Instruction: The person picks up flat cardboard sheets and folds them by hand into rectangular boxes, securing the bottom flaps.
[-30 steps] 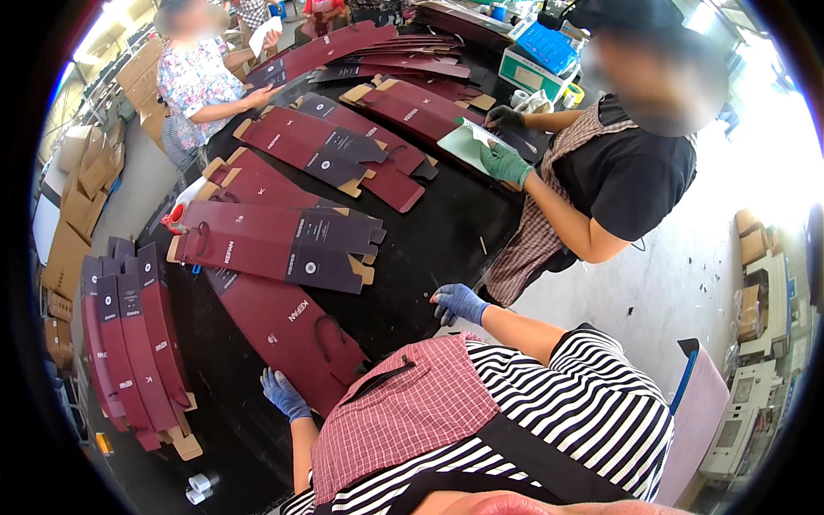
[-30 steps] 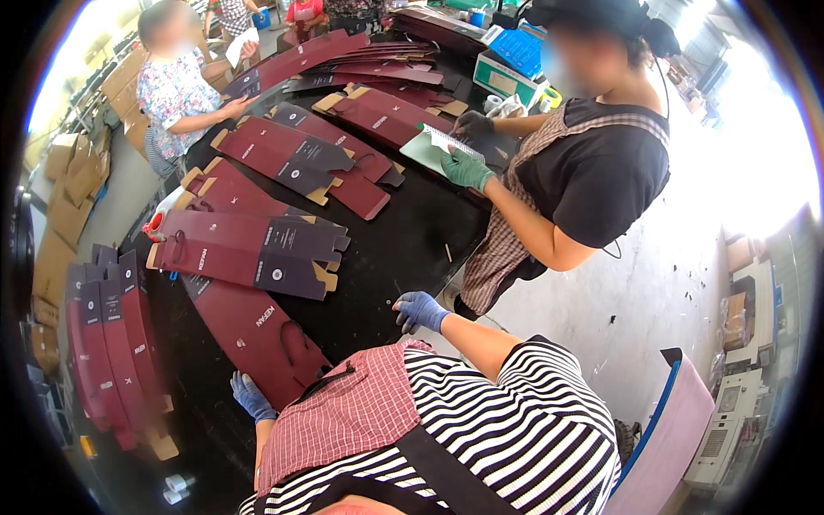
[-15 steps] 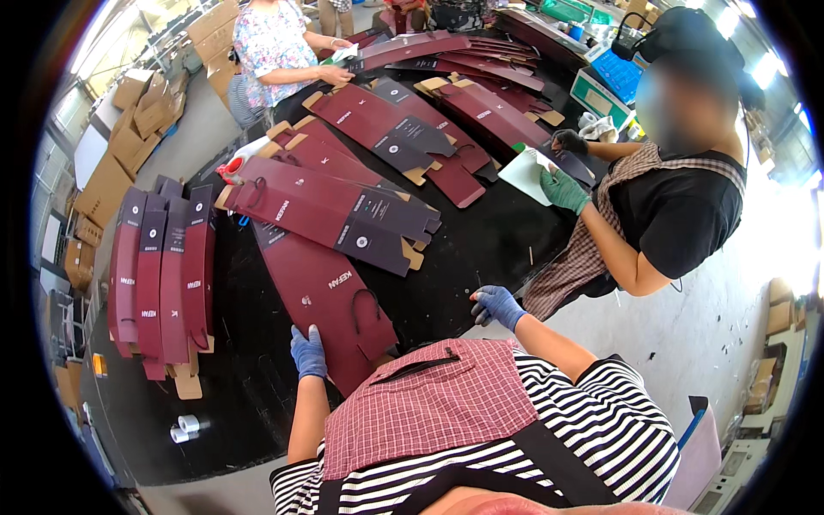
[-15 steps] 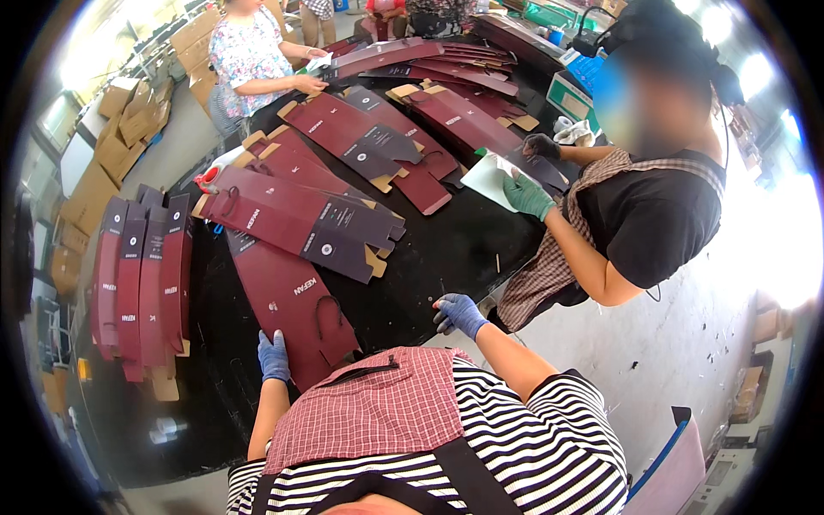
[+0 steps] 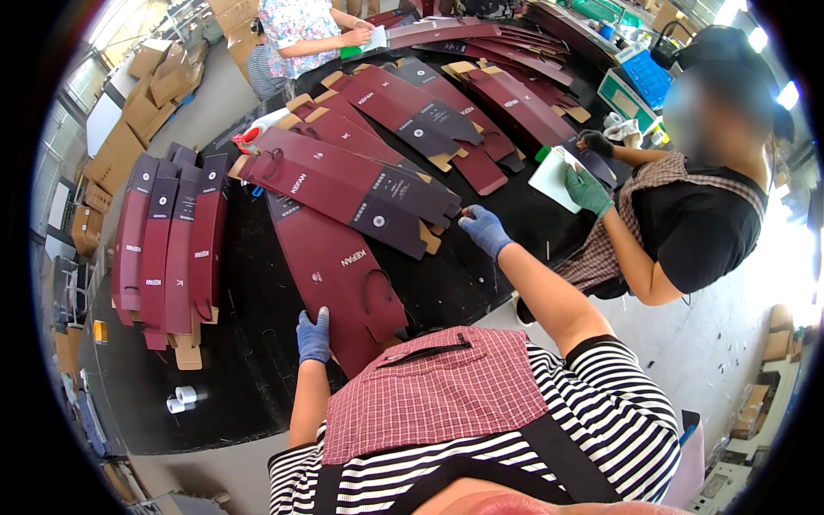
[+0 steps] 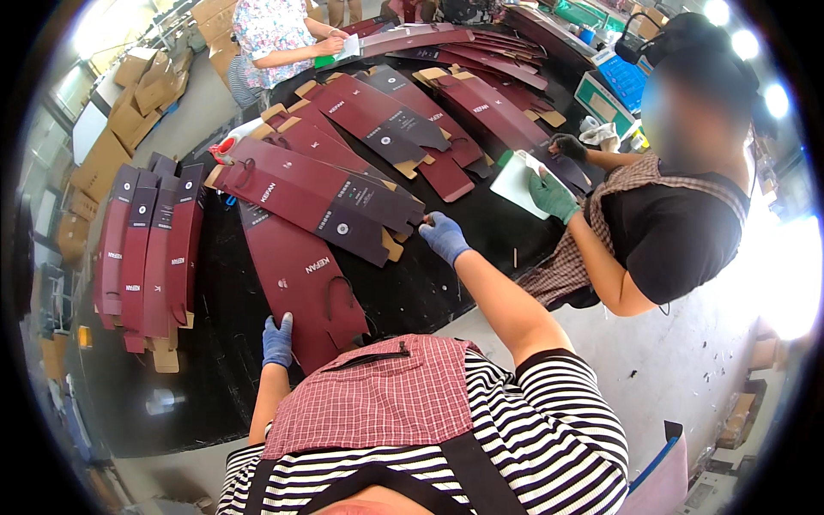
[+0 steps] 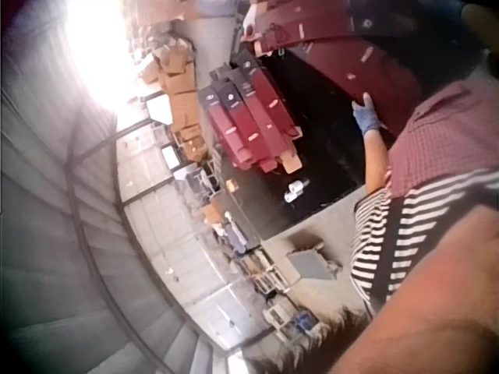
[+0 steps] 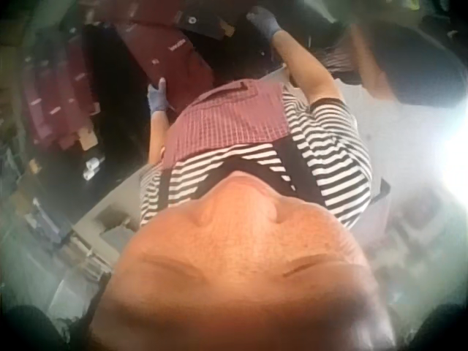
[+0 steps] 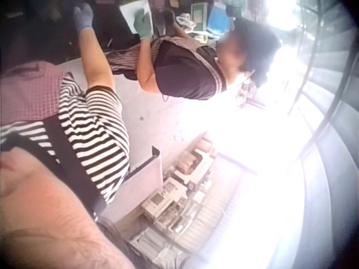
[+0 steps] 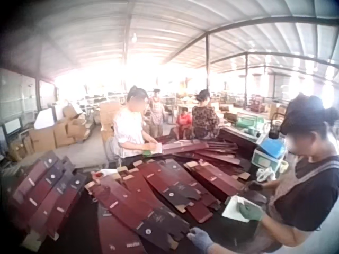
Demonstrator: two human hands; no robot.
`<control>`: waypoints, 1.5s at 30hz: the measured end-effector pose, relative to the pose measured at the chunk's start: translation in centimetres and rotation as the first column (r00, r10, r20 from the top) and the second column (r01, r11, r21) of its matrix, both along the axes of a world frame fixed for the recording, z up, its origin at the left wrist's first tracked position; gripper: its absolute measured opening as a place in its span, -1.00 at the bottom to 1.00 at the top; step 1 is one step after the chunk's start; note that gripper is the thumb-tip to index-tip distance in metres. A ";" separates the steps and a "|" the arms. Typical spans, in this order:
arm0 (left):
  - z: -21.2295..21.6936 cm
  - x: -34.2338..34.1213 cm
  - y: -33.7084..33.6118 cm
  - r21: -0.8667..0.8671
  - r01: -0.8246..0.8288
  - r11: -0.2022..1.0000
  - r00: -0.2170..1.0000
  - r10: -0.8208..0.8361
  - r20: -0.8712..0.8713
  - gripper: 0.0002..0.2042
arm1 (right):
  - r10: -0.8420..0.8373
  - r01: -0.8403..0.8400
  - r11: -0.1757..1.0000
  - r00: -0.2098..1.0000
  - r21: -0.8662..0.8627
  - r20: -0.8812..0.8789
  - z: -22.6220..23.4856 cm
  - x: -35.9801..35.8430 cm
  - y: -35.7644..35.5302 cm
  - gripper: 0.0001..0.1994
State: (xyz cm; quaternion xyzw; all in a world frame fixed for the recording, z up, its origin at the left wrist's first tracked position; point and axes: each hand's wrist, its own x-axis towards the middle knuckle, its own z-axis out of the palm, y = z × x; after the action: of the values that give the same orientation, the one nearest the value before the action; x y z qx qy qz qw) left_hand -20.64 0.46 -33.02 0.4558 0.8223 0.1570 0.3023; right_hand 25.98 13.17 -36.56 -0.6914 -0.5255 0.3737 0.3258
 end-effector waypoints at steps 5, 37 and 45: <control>-1.1 -1.8 -1.6 0.045 -0.024 0.999 0.994 0.019 0.104 -0.13 | 0.045 -0.032 0.996 0.985 -0.078 0.169 1.6 -2.6 6.9 -0.37; -3.3 -2.8 -3.1 -0.130 -0.292 0.948 0.676 0.300 0.673 -0.41 | 0.023 -0.018 0.951 1.000 -0.309 0.014 -2.1 -5.8 3.7 -0.51; -2.4 -0.6 -4.0 -0.111 -0.368 0.923 0.571 0.318 0.756 -0.35 | -0.009 -0.023 0.974 0.991 -0.225 -0.137 0.7 -6.5 5.4 -0.66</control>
State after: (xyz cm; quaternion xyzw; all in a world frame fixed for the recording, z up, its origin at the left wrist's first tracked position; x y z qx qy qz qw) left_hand -21.23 -3.57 -35.39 0.1874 0.6851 0.4135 0.5697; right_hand 19.46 18.61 -35.91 -0.6949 -0.4584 0.4787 0.2789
